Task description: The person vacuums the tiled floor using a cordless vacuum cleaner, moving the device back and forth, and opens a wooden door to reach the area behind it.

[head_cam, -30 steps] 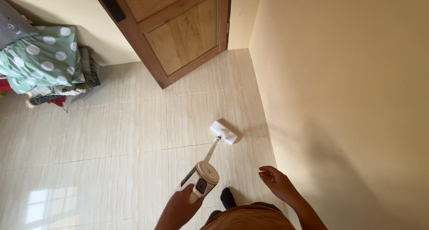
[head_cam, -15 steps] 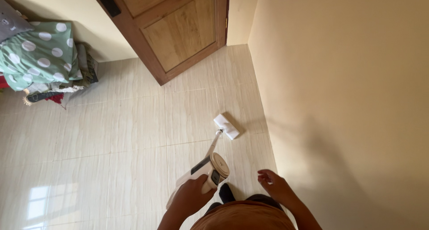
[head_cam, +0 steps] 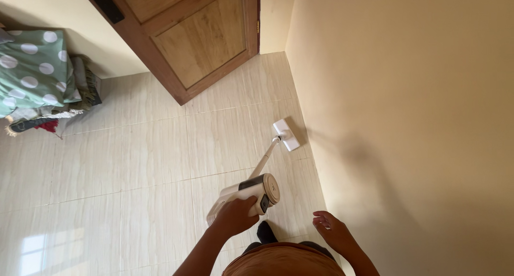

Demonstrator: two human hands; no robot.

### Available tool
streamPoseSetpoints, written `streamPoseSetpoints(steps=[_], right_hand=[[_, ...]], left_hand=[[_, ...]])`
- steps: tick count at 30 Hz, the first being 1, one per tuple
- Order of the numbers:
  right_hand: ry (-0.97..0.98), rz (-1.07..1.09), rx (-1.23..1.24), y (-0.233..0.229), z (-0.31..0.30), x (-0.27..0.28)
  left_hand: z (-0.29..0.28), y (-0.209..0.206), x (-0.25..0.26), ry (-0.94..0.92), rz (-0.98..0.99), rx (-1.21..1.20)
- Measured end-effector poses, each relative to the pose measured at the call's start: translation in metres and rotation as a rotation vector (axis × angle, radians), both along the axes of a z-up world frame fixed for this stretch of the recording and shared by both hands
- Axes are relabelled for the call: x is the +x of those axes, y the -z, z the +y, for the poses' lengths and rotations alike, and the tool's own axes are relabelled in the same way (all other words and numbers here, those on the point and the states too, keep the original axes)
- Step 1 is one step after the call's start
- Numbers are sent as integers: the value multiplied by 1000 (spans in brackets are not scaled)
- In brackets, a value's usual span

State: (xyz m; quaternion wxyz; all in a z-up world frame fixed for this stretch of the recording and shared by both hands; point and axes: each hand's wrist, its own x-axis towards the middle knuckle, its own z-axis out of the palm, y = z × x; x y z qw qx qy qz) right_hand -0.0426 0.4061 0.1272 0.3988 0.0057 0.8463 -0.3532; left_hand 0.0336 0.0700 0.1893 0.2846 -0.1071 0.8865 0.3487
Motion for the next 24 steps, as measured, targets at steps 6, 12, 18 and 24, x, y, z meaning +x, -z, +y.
streamPoseSetpoints(steps=[6,12,18,24], right_hand=[[31,19,19,14,9,3],[8,-5,18,23,10,3],[-21,17,25,22,-2,-11],[-79,21,-2,20,-13,-16]], left_hand=[[-11,15,-16,166,-49,-65],[-24,13,-15,270,-96,-123],[-42,-4,-3,305,-174,-167],[-60,-31,18,266,-281,-210]])
